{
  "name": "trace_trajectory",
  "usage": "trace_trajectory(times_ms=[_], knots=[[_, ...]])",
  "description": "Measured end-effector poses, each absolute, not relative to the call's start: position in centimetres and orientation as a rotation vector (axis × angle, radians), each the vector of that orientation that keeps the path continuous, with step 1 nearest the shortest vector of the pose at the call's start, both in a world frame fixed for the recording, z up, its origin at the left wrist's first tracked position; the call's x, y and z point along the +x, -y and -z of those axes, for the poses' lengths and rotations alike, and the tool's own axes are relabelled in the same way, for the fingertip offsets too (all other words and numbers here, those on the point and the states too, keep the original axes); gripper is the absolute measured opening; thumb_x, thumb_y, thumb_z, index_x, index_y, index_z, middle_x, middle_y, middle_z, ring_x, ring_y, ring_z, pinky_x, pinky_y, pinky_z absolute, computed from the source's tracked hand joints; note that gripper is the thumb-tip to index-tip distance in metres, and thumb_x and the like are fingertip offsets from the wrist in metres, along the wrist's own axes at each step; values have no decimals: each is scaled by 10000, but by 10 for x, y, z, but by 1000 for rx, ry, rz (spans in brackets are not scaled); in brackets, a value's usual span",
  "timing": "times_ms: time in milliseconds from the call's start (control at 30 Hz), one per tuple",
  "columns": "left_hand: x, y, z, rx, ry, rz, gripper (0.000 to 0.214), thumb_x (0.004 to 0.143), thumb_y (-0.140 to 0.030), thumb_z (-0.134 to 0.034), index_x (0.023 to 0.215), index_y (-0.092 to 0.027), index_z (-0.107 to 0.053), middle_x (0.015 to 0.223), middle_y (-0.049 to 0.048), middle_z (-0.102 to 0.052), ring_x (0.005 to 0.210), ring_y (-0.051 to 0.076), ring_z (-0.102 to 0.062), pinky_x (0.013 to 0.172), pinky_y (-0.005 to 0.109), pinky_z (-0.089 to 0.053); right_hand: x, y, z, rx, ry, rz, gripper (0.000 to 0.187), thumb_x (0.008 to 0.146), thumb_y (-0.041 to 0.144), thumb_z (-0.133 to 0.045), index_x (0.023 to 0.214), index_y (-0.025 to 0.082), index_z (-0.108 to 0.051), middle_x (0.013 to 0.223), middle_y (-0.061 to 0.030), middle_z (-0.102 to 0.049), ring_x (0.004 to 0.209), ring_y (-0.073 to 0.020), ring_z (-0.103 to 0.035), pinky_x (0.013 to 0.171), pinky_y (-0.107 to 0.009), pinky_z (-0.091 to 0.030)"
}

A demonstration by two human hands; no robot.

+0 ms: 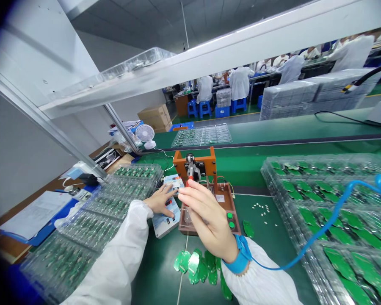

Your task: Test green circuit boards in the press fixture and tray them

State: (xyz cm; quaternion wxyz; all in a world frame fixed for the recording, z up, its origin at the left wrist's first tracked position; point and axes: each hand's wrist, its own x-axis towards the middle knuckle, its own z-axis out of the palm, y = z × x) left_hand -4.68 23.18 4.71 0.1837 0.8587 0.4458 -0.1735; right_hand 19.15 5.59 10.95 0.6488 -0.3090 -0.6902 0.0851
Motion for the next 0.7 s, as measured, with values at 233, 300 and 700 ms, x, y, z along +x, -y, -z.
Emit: trace_trajectory(times_ms=[233, 300, 700], knots=[[-42, -231, -52, 2435, -1259, 583, 1410, 544, -795, -844, 1660, -244, -180, 1731, 140, 25, 1567, 469, 93, 1268, 647, -116, 191, -59, -107, -674, 1567, -176, 648, 945, -47, -544, 1466, 338, -575, 1408, -16, -670, 1435, -251, -521, 1164, -490, -517], [-40, -230, -53, 2436, -1275, 618, 1401, 555, -793, -843, 1661, -253, -174, 1733, 131, 31, 1568, 463, 97, 1274, 634, -114, 191, -59, -107, -664, 1564, -173, 641, 943, -55, -546, 1460, 322, -582, 1407, -21, -669, 1432, -249, -522, 1169, -479, -512], [-53, -230, -56, 2391, -1290, 538, 1369, 590, -679, -874, 1664, -233, -152, 1728, 139, 43, 1571, 455, 79, 1279, 623, -134, 191, -60, -106, -663, 1583, -167, 641, 946, -61, -540, 1468, 310, -572, 1428, -17, -649, 1448, -230, -499, 1200, -441, -477]])
